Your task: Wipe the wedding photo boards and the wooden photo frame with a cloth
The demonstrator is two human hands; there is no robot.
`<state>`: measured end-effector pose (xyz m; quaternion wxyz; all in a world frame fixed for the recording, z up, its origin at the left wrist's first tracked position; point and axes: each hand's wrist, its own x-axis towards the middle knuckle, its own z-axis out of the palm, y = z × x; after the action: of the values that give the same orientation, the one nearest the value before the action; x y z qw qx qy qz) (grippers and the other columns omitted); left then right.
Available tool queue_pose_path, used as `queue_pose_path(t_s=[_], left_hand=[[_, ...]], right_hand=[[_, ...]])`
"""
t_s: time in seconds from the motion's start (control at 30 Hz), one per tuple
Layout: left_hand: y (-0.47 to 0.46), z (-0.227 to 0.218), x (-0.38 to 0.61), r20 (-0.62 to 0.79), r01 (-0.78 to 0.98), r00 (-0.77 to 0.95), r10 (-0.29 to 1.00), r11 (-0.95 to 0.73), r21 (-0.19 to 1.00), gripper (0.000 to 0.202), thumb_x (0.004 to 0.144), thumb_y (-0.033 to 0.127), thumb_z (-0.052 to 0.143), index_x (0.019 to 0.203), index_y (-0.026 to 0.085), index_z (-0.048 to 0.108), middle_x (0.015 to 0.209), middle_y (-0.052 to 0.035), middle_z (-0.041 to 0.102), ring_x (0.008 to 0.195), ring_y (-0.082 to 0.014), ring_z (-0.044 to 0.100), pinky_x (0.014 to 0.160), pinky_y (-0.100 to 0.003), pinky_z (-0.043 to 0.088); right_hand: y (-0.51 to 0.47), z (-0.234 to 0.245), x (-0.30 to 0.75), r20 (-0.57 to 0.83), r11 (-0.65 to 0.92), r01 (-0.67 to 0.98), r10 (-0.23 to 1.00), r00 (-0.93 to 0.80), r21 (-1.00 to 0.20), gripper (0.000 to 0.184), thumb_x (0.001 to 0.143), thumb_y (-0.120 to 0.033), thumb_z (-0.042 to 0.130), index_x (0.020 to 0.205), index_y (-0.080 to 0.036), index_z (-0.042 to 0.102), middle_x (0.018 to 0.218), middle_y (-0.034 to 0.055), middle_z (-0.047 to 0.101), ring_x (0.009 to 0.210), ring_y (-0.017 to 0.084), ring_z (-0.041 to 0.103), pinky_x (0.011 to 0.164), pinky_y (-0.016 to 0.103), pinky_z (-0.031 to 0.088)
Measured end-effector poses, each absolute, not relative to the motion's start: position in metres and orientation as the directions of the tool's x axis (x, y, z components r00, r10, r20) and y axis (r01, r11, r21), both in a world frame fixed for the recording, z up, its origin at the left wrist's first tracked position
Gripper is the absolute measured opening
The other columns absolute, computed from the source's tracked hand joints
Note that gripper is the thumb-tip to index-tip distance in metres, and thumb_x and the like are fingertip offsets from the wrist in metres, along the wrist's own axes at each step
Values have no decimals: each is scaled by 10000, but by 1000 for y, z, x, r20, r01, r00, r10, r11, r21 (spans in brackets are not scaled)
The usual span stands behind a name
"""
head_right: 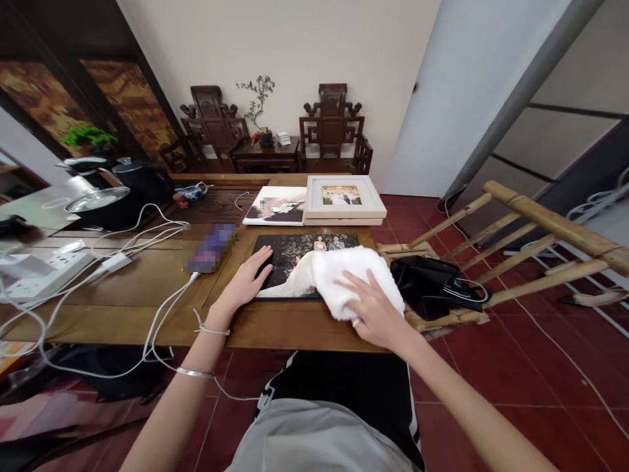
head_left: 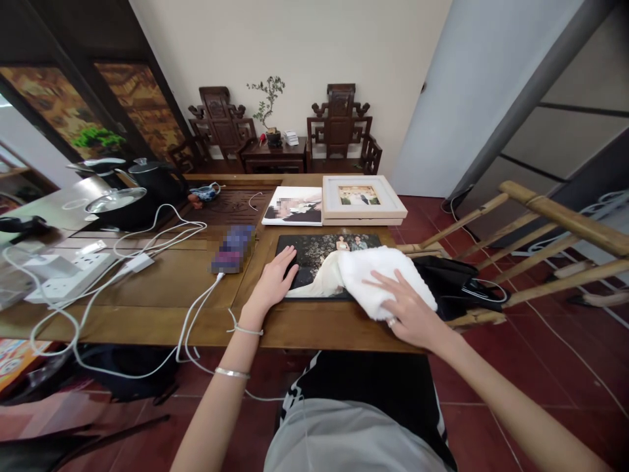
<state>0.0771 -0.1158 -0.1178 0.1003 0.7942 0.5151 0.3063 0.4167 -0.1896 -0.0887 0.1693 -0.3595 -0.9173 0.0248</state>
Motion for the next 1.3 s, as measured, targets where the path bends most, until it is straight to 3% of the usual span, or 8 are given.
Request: queue_pose_path(t_s=[0.1,0.23,0.47,0.63,0.8,0.97,1.13,1.3], left_hand=[[-116,-117,77,365,769,284,887,-438,465,501,987,370,391,1415,130,492,1528,-151,440,1459,-254,348,1193,-491,306],[-115,-117,76,357,770,286,889,-436,466,508,979,380,410,1416,136,493,1529,-151,437,1455,-261,355,1193,-489,305],[-111,-120,73,388,744,305,869,-472,473,513,971,390,431,1397,117,514,1517,-164,449,1445,-257,374,1198,-469,305],[-110,-120,71,376,742,303,876,-464,483,526,969,404,435,1395,106,516,1516,-170,447,1446,-263,371,1194,-480,313],[-111,-119,73,378,743,298,876,-462,484,513,976,398,427,1395,117,514,1513,-165,453,1446,-262,369,1201,-478,303],[-114,-118,77,390,759,286,875,-455,465,515,986,379,404,1389,79,517,1510,-181,453,1444,-263,374,1203,-466,304],[-115,-118,78,382,762,283,880,-448,467,511,991,375,389,1395,89,514,1514,-170,452,1448,-252,370,1202,-464,304],[-115,-118,76,370,762,277,887,-438,477,514,984,388,403,1401,106,509,1520,-166,445,1446,-253,374,1195,-477,308]], right_hand=[[-216,-90,416,332,801,579,593,-733,-152,307,562,-25,482,741,-201,659,1449,106,543,1448,349,321,1156,689,172],[-195,-90,418,377,811,566,575,-726,-148,275,619,-78,511,805,-192,678,1385,155,592,1351,355,466,1134,650,273],[-83,-70,400,298,599,787,785,-543,-146,320,778,-178,490,1013,-167,707,1091,162,703,1040,328,626,945,483,470],[-38,-60,388,259,522,831,844,-470,-193,312,824,-202,476,1032,-163,704,1041,145,712,969,306,626,835,375,457],[-66,-72,392,301,554,812,818,-489,-186,309,800,-165,479,1010,-152,705,1034,166,698,992,325,617,911,457,463],[-150,-89,409,397,717,670,682,-614,-195,269,697,-103,503,873,-183,690,1320,186,610,1240,348,543,1095,617,349],[-216,-91,418,406,804,558,589,-698,-206,270,609,-58,493,781,-203,642,1346,161,610,1364,333,449,1152,641,264],[-198,-86,418,391,793,570,605,-694,-216,260,643,-96,504,823,-187,668,1344,194,602,1265,340,542,1122,616,324]])
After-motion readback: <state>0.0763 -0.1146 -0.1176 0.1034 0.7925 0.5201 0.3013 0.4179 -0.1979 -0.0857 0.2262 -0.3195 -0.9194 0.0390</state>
